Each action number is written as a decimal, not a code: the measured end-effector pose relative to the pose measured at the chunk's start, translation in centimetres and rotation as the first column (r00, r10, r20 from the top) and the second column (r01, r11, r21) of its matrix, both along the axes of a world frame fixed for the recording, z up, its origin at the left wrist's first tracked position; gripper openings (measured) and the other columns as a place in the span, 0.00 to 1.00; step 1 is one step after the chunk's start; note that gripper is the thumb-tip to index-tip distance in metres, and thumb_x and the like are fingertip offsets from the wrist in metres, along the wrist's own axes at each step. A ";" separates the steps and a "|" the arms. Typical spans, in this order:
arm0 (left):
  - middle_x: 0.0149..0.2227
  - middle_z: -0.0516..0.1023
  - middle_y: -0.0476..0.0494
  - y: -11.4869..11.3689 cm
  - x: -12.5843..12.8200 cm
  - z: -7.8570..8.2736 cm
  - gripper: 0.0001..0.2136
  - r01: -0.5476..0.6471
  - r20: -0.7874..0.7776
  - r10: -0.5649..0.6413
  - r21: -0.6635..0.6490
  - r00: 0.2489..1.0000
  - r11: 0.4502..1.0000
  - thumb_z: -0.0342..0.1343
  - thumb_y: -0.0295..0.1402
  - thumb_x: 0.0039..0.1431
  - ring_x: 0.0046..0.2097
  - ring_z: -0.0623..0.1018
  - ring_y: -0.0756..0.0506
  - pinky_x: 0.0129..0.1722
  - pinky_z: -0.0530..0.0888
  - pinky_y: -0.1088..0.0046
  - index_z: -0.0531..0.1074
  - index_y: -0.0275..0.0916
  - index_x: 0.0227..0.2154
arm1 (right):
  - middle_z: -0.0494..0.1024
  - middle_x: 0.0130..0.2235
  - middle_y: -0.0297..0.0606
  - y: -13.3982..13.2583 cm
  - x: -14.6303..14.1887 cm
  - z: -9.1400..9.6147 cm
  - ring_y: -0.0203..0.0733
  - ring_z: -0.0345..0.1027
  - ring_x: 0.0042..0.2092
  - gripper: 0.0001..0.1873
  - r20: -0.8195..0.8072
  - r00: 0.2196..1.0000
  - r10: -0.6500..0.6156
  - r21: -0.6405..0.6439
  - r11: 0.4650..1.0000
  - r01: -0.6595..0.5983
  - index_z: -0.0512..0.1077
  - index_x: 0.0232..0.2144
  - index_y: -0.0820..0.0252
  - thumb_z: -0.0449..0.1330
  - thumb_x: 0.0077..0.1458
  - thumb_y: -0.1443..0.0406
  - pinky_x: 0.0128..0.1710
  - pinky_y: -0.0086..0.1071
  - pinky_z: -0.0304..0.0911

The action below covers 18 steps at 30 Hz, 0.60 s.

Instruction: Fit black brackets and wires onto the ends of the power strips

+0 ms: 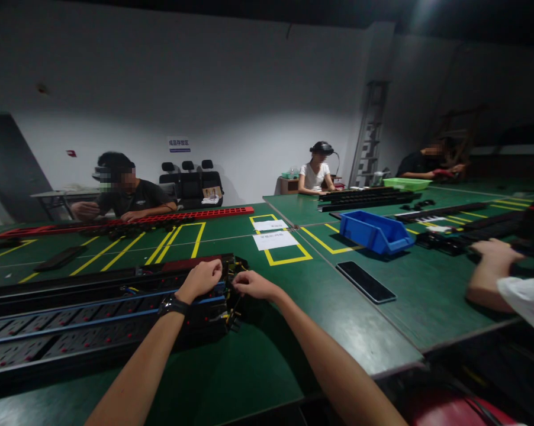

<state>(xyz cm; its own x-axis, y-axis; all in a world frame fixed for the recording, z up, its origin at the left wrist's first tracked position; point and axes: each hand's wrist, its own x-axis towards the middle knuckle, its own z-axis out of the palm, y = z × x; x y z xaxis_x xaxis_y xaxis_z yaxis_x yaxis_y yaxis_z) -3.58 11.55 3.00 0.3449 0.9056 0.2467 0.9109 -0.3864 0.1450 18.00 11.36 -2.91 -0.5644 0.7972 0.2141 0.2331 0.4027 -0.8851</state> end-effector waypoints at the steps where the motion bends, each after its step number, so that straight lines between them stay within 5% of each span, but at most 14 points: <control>1: 0.35 0.81 0.43 0.0 0.0 0.0 0.10 -0.001 0.000 0.001 0.000 1.000 1.000 0.47 0.29 0.62 0.39 0.80 0.43 0.38 0.69 0.73 0.75 0.44 0.38 | 0.77 0.34 0.35 0.0 0.0 0.0 0.37 0.70 0.34 0.08 -0.025 1.000 0.013 -0.024 1.000 -0.014 0.75 0.35 0.62 0.62 0.54 0.63 0.36 0.30 0.65; 12: 0.37 0.82 0.42 0.0 0.1 -0.1 0.11 -0.015 0.000 0.015 -0.014 1.000 1.000 0.47 0.31 0.64 0.40 0.80 0.43 0.38 0.70 0.73 0.75 0.44 0.39 | 0.73 0.30 0.30 0.0 -0.5 -0.8 0.34 0.65 0.31 0.14 -0.108 0.994 0.006 -0.071 0.997 -0.014 0.71 0.32 0.62 0.68 0.48 0.59 0.34 0.29 0.61; 18: 0.36 0.81 0.42 0.1 0.0 -0.1 0.10 -0.001 0.007 0.001 -0.009 1.000 1.000 0.47 0.31 0.63 0.39 0.80 0.43 0.38 0.69 0.72 0.75 0.44 0.38 | 0.74 0.29 0.30 0.2 -0.8 -0.9 0.35 0.65 0.31 0.09 -0.083 0.996 -0.027 -0.076 0.997 0.021 0.71 0.30 0.61 0.67 0.48 0.63 0.34 0.28 0.62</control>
<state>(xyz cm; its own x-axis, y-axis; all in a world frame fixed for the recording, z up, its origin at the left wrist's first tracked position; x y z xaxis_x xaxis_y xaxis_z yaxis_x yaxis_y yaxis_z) -3.56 11.64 2.90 0.3421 0.9082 0.2410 0.9104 -0.3839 0.1545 17.21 11.57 -3.80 -0.5277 0.8259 0.1986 0.1657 0.3293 -0.9296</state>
